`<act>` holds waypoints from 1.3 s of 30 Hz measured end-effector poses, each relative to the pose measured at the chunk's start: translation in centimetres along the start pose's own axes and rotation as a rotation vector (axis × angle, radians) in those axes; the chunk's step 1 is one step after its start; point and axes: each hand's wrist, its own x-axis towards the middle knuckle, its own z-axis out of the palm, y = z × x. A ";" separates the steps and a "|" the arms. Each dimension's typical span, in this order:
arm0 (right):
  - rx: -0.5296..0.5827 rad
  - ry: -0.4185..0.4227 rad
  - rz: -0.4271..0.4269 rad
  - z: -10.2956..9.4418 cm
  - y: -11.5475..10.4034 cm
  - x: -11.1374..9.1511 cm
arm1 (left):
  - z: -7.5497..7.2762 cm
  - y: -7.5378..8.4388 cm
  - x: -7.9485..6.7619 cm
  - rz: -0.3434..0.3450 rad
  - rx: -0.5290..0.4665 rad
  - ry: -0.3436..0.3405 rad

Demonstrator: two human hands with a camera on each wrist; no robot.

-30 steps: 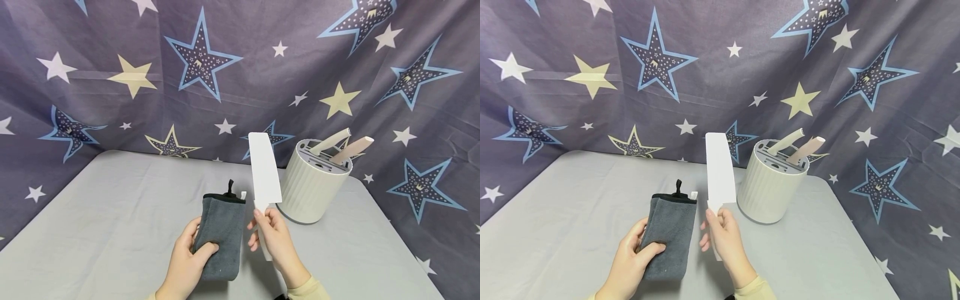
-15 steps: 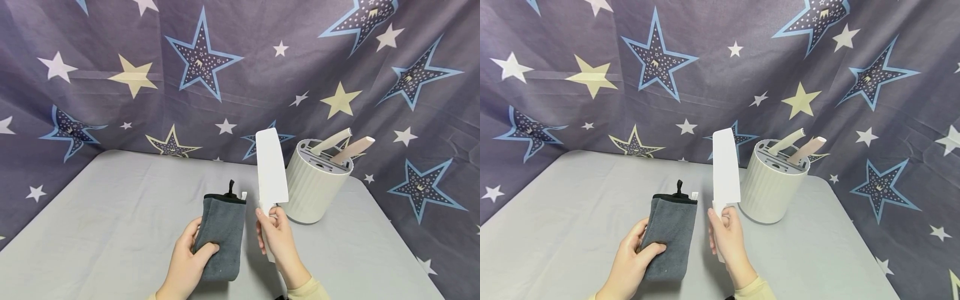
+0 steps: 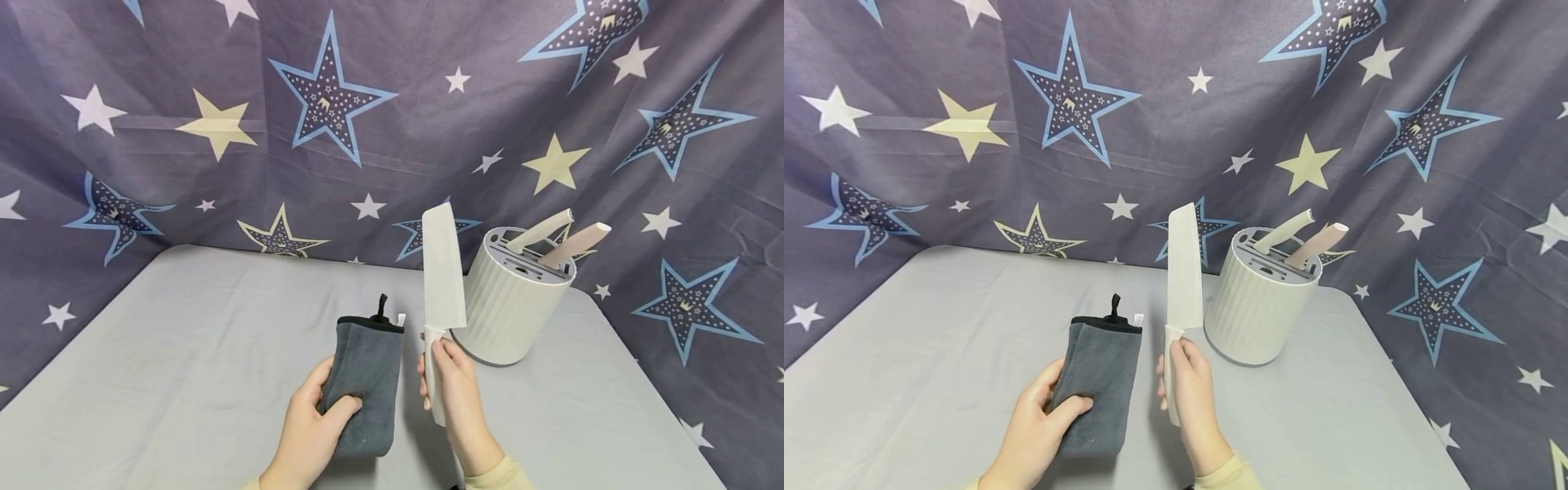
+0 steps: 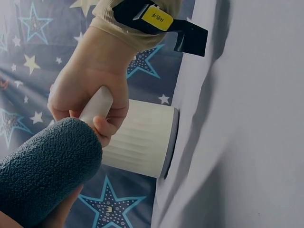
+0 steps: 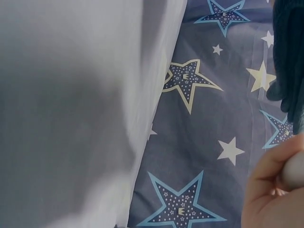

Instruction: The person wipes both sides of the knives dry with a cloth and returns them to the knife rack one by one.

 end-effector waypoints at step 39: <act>-0.063 0.213 -0.077 3.4 1.5 0.4 | 3.5 -0.5 1.2 0.083 0.241 -0.042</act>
